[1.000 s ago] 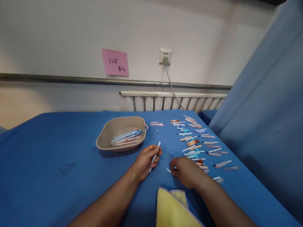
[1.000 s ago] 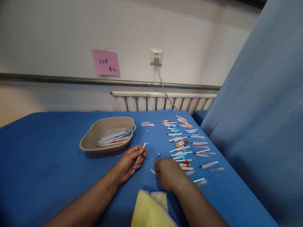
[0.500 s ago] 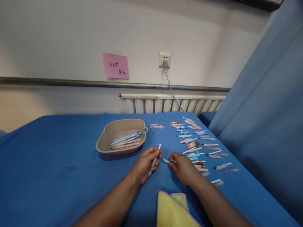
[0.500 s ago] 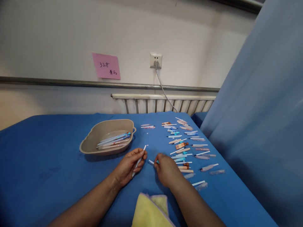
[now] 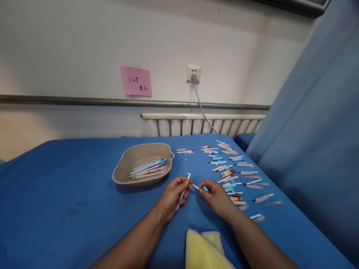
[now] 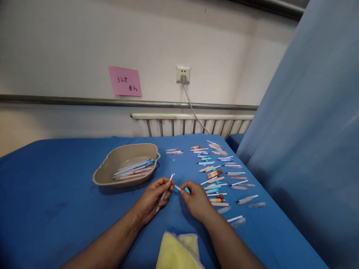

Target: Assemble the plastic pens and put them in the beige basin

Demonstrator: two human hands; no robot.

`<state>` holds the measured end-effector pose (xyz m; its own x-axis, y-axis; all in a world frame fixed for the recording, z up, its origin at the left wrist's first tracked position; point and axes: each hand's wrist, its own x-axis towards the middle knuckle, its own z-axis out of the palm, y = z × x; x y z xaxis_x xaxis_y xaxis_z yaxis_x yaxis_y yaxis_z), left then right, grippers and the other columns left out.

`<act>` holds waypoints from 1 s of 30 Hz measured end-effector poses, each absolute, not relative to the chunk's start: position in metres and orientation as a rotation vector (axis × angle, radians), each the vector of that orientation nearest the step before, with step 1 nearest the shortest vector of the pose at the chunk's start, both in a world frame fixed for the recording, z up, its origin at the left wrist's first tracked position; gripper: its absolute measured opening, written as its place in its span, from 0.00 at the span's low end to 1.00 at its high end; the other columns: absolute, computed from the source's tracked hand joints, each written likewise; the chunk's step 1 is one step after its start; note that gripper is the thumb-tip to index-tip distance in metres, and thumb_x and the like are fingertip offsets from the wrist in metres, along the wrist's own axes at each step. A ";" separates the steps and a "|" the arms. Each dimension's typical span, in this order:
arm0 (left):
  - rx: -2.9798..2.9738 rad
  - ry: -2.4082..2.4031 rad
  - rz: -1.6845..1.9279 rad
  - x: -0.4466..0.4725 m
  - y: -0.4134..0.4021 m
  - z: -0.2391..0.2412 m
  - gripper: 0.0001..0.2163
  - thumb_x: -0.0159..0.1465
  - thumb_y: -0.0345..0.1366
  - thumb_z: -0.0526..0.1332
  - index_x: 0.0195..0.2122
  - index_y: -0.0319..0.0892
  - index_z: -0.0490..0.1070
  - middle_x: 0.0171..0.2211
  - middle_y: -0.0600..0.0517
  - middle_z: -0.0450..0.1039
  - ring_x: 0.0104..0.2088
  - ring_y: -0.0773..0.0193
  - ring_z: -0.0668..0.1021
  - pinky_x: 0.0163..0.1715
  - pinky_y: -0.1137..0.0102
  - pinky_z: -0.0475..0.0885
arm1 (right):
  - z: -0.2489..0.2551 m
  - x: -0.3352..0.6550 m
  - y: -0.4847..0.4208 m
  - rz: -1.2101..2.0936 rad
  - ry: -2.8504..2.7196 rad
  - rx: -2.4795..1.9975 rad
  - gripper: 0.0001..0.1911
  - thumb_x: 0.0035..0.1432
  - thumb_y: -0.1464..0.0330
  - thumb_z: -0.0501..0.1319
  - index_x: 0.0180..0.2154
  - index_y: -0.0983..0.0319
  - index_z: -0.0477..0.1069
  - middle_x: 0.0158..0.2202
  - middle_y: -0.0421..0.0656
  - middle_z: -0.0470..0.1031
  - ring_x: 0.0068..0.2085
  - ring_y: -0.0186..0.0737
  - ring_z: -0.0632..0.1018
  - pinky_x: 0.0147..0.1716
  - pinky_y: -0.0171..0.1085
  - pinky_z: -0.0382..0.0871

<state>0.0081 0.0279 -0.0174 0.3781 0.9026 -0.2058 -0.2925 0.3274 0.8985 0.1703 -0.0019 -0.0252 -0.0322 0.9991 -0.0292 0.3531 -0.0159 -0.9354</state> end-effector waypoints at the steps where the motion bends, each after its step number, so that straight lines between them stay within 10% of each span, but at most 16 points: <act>1: 0.906 0.843 0.931 0.009 0.028 -0.018 0.10 0.55 0.39 0.64 0.32 0.38 0.68 0.28 0.55 0.67 0.17 0.78 0.63 0.12 0.81 0.52 | -0.025 0.170 -0.001 1.117 -1.437 -1.434 0.09 0.52 0.63 0.56 0.31 0.62 0.69 0.16 0.33 0.58 0.18 0.31 0.61 0.19 0.31 0.54; 30: 1.030 0.998 1.021 0.013 0.031 -0.023 0.17 0.48 0.43 0.68 0.34 0.37 0.72 0.20 0.55 0.70 0.15 0.75 0.66 0.13 0.79 0.57 | -0.016 0.162 -0.005 1.342 -1.160 -1.300 0.13 0.45 0.62 0.63 0.30 0.63 0.65 0.22 0.35 0.70 0.17 0.26 0.61 0.16 0.28 0.49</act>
